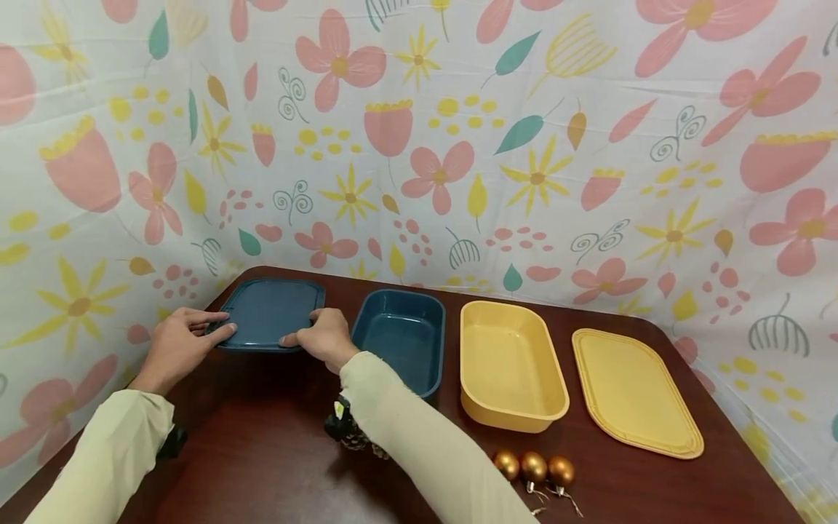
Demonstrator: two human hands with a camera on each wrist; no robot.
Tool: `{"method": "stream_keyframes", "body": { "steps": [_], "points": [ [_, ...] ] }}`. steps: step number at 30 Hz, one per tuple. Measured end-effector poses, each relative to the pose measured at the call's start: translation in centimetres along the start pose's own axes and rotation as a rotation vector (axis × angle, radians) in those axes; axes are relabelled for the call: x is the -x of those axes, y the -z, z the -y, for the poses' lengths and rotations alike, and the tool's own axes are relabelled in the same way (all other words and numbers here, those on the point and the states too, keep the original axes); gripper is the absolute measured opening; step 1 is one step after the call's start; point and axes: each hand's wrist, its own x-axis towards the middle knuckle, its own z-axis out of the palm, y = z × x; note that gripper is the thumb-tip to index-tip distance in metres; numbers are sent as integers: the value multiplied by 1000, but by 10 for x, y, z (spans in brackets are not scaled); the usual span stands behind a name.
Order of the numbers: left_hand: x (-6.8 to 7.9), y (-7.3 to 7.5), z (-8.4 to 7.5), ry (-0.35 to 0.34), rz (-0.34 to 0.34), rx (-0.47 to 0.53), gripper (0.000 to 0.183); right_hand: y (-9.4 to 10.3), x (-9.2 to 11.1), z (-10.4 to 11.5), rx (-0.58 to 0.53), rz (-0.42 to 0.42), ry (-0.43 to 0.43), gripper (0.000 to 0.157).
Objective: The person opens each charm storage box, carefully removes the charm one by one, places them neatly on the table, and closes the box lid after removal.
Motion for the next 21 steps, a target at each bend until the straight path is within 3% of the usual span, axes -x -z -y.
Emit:
{"method": "stream_keyframes", "body": {
  "steps": [14,21],
  "points": [
    [16,-9,-69,-191,-146,134,40,83,29,7,-82,59,116,68],
    [15,-15,-104,-397,-232,226,42,123,53,12,-47,0,247,61]
  ]
}}
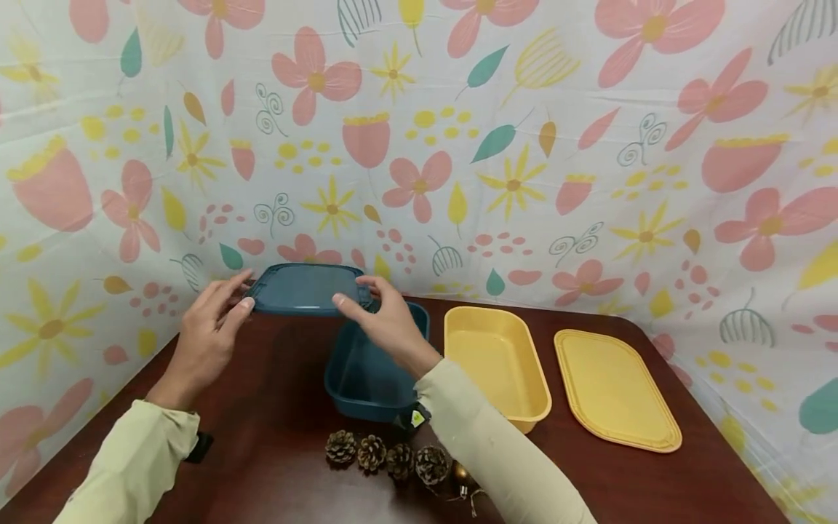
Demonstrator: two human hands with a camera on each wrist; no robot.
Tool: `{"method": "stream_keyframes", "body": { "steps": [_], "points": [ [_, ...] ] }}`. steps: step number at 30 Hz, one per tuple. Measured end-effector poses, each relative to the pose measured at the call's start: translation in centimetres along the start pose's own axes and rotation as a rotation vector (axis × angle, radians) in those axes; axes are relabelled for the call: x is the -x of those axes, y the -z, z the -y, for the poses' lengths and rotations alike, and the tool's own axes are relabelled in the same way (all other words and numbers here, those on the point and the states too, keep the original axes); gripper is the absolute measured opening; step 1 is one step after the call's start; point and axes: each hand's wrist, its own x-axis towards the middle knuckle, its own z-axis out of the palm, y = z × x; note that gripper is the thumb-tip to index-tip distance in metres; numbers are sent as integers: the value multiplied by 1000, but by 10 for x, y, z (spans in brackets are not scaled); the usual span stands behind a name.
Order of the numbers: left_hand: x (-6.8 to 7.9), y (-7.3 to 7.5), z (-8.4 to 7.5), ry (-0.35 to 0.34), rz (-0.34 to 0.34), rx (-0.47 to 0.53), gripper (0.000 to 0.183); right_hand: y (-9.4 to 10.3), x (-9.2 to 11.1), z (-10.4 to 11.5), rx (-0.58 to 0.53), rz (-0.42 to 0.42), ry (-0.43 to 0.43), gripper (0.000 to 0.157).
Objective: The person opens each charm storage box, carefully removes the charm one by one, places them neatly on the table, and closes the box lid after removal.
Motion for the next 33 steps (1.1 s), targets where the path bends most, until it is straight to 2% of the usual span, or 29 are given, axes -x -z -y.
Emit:
{"method": "stream_keyframes", "body": {
  "steps": [3,5,12,16,20,26,30,33],
  "points": [
    [-2,-4,-7,-86,-54,14,47,6,5,5,2,-34,40,61],
    [-3,-8,-10,-112,-85,19,49,8,8,6,-24,-58,64,61],
    [-2,-14,-20,-130,-113,24,54,15,22,5,-129,-151,131,57],
    [-3,-14,-28,-165,-122,79,55,22,32,6,-107,-167,215,52],
    [-6,-16,-38,-203,-112,136,58,28,40,8,-38,-191,268,53],
    [-5,-25,-46,-189,-75,165,59,35,50,5,67,-229,334,61],
    [-5,-33,-45,-158,-30,130,57,40,52,-6,137,-251,284,66],
    [-3,-41,-40,-108,43,120,53,43,53,-18,195,-260,211,71]
  ]
}}
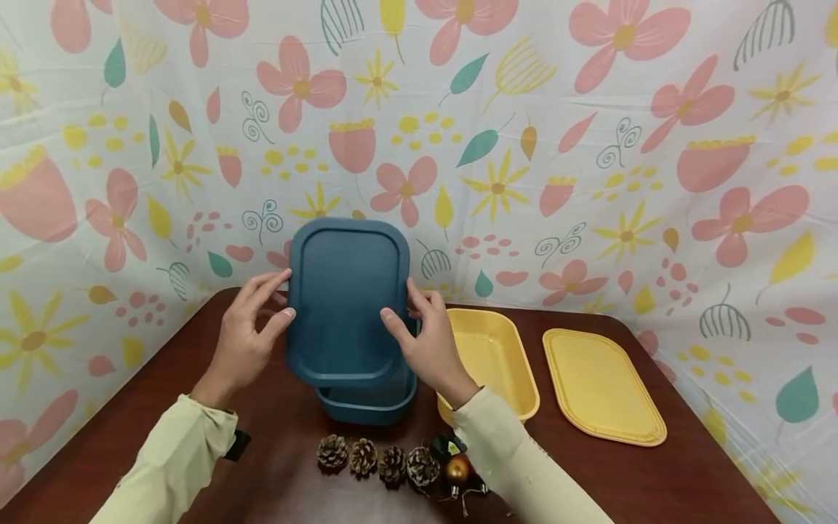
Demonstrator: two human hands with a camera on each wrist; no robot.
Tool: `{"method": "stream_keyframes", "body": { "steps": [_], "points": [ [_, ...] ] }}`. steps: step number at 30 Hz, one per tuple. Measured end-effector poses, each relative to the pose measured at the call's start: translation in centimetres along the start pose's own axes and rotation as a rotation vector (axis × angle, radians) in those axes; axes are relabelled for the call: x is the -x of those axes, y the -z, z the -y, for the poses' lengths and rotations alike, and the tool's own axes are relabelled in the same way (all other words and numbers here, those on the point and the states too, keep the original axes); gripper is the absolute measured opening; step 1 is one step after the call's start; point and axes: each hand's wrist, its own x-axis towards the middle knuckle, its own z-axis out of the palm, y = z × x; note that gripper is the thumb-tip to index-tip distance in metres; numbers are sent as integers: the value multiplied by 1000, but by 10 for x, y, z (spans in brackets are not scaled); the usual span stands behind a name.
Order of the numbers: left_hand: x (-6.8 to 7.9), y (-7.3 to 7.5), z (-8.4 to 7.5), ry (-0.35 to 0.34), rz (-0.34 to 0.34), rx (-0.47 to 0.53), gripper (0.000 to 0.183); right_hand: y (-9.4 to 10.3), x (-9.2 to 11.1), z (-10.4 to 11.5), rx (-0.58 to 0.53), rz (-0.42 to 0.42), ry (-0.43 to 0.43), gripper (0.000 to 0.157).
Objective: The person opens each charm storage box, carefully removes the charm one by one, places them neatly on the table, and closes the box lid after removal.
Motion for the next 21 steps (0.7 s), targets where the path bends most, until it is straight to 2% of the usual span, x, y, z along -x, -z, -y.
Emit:
{"method": "stream_keyframes", "body": {
  "steps": [6,11,13,18,21],
  "points": [
    [3,-18,20,168,131,57,48,1,-5,-20,114,45,-91,76],
    [-8,-34,38,279,219,124,50,5,-16,-32,136,75,-140,77],
    [-11,-40,44,311,253,130,53,6,-20,-37,137,87,-150,72],
    [-11,-49,56,335,321,36,62,3,-24,-56,132,151,-104,62],
    [-8,-52,62,311,350,-22,67,2,-22,-63,128,181,-129,76]
  ]
}}
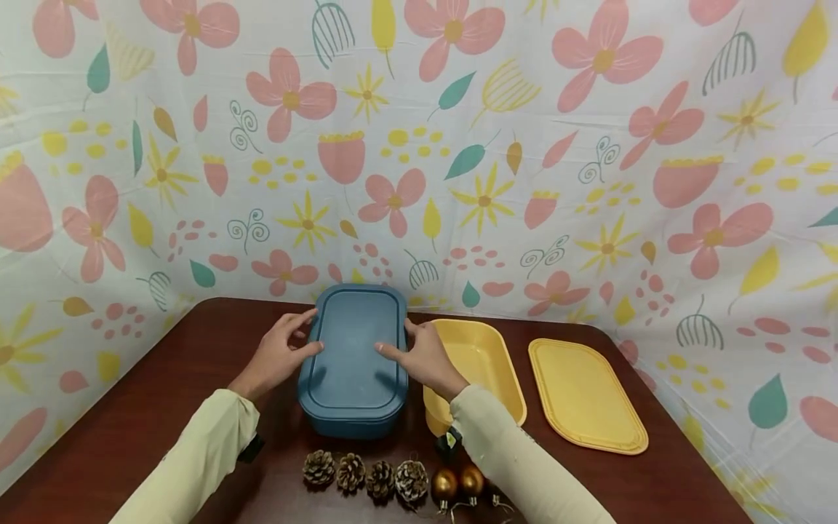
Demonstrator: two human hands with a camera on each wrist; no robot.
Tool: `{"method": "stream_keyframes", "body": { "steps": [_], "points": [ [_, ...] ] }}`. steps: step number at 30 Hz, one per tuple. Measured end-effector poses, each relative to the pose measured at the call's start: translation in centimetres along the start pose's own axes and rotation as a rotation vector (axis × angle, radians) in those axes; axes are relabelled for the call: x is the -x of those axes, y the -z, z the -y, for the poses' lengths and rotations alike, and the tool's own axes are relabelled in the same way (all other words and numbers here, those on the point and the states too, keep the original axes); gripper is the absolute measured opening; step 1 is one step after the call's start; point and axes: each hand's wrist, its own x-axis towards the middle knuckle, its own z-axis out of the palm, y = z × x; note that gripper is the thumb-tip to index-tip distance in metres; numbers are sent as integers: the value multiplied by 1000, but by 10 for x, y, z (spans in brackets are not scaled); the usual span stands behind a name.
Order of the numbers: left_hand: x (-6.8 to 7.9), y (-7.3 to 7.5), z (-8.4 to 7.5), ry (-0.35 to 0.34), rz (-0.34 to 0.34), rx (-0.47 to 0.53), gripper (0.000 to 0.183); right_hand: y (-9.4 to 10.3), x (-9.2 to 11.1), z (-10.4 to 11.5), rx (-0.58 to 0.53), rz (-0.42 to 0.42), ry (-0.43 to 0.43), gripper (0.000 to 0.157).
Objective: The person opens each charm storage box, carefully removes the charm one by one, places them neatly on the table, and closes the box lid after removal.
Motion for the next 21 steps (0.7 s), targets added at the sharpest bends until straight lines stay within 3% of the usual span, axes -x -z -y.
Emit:
{"method": "stream_keyframes", "body": {
  "steps": [6,14,21],
  "points": [
    [5,-5,15,-13,40,-19,66,-6,3,-6,56,59,-123,96],
    [7,-14,25,18,139,-3,69,-12,4,-8,212,91,-156,96],
    [6,-18,29,16,152,-10,69,-15,3,-6,269,96,-165,95]
  ]
}}
